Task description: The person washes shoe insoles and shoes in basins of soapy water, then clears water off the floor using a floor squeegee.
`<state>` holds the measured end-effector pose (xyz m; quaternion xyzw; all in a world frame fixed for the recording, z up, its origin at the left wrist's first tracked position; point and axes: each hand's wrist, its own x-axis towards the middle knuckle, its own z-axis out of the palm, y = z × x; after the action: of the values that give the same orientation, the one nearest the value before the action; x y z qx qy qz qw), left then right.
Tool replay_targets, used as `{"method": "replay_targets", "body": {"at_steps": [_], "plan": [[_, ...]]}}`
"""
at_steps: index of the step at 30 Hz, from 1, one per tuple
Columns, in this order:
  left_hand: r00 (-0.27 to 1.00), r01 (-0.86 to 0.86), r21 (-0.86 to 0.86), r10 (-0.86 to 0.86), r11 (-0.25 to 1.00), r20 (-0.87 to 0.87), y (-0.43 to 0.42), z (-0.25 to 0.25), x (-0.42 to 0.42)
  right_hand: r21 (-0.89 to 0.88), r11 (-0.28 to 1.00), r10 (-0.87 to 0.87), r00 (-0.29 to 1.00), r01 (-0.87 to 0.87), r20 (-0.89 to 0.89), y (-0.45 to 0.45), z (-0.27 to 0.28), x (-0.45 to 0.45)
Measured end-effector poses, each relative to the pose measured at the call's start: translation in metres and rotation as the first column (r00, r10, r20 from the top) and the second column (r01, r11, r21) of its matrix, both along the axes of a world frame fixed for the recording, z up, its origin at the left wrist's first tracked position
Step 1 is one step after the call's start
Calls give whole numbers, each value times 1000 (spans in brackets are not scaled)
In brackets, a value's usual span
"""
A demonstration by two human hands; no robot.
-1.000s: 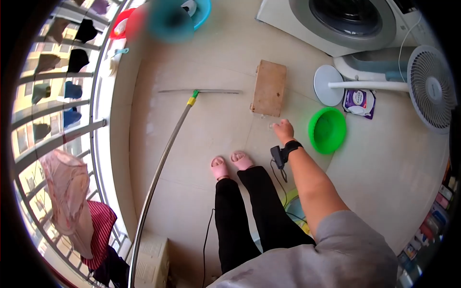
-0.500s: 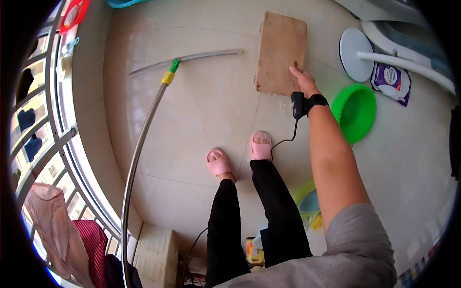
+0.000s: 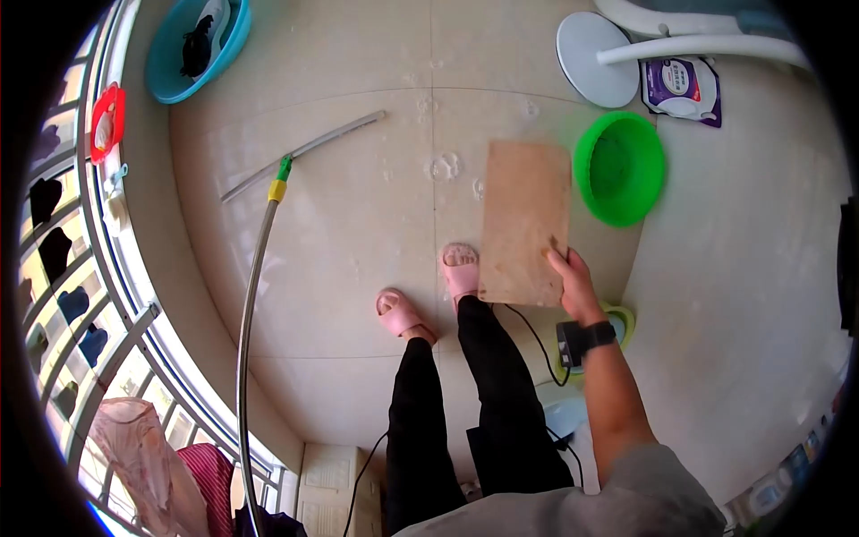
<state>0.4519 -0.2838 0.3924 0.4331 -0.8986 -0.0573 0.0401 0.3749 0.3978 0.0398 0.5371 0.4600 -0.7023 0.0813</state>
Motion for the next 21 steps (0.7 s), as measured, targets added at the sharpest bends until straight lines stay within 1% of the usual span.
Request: {"method": "replay_targets", "body": {"at_steps": [2,4,5,7,8,10,11,12,13,14,15,16,17,18,19,20,21], "plan": [[999,32,-8,-32,999,-7,1,1,-6,-12,999,-37,999,37,5,15,-8,39],[998,65,-21,-65,998,-1,2,5,-9,28,994,-111,992,109,68,29,-23,78],[997,79,-28,-80,996,-2,4,9,-10,17,993,-119,991,119,66,35,-32,96],[994,109,-42,-109,993,-4,7,14,-12,-50,976,-210,977,212,50,50,-52,135],[993,119,-44,-120,992,-6,7,16,-12,-57,974,-216,975,219,48,59,-66,166],[990,137,-51,-138,989,-15,10,22,-10,-103,929,-337,928,355,161,70,-89,213],[989,144,-54,-145,988,-17,27,23,-18,-114,929,-334,930,353,156,68,-78,202],[988,151,-52,-153,987,-25,27,28,-15,28,986,128,858,-164,497,71,-64,188],[988,154,-50,-156,987,-25,19,35,-2,-24,756,420,456,-654,785,69,-51,171],[986,159,-53,-162,986,-38,18,40,3,-17,748,431,466,-664,772,59,-56,164],[985,161,-55,-164,985,-44,23,46,6,231,701,375,623,-675,687,43,-72,165],[984,166,-59,-169,984,-56,20,52,11,466,631,336,760,-620,557,28,-79,158],[982,169,-62,-173,984,-68,21,58,14,526,605,407,800,-598,441,3,-72,130],[980,173,-63,-178,983,-85,21,63,17,590,580,473,822,-561,317,-34,-49,84],[978,174,-64,-180,983,-103,20,68,22,702,354,608,723,-617,329,-72,-13,35],[974,175,-68,-183,982,-132,24,77,31,657,444,693,698,-609,180,-110,11,-2],[973,175,-74,-184,982,-141,22,73,31,806,214,834,533,-552,144,-147,24,-27]]}}
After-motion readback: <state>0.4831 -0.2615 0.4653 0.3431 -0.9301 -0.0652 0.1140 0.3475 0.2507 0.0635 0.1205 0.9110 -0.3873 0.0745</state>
